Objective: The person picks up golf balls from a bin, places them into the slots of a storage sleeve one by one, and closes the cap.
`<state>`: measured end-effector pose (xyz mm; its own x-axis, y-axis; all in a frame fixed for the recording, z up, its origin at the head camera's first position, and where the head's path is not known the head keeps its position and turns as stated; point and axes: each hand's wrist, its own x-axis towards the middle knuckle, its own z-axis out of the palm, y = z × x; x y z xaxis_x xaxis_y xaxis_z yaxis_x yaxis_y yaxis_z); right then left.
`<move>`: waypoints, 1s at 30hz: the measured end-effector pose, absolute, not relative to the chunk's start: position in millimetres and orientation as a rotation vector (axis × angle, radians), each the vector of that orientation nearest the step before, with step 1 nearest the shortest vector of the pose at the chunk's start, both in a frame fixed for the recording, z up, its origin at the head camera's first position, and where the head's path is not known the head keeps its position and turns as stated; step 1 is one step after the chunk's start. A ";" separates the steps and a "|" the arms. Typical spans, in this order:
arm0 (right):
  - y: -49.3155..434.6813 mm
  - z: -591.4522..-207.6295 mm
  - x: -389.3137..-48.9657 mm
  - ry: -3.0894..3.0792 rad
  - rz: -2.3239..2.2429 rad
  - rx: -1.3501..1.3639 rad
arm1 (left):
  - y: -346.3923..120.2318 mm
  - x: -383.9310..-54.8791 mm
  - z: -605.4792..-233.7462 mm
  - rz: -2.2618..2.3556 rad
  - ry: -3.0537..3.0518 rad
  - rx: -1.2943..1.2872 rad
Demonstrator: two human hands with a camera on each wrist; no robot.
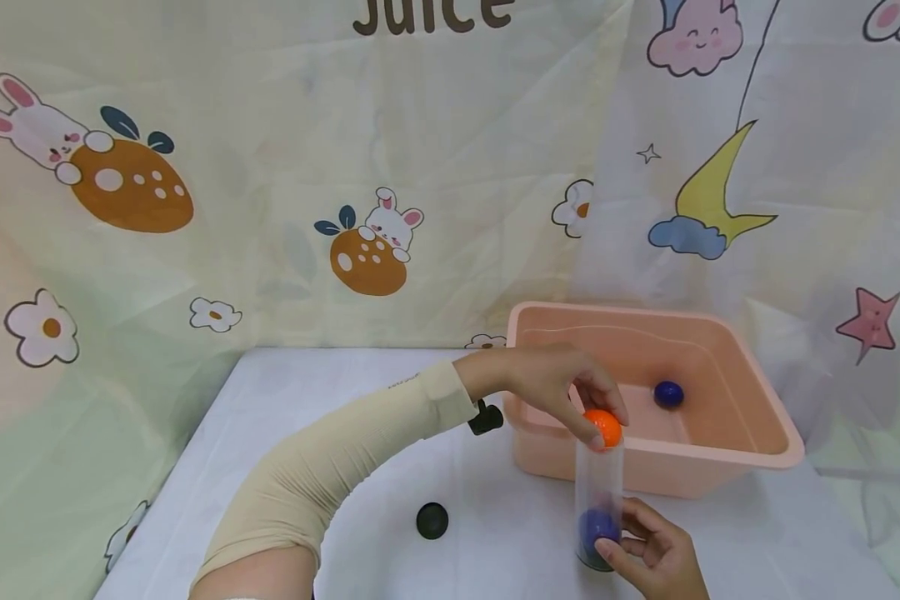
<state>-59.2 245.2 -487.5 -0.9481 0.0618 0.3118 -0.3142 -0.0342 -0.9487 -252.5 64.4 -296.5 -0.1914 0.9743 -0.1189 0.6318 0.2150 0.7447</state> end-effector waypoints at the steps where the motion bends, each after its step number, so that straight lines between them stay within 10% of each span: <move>1: 245.4 -487.5 -59.3 -1.976 2.073 0.276 | 64.5 -252.4 -297.1 0.742 1.895 1.474; 30: 242.6 -496.5 -61.3 -1.929 2.106 0.327 | 76.5 -268.0 -296.3 0.918 1.944 1.483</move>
<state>-61.3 242.6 -496.5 -0.9390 0.0434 0.3412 -0.3437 -0.0798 -0.9357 -268.0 76.5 -296.3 -0.2624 0.9649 -0.0048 0.6096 0.1697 0.7744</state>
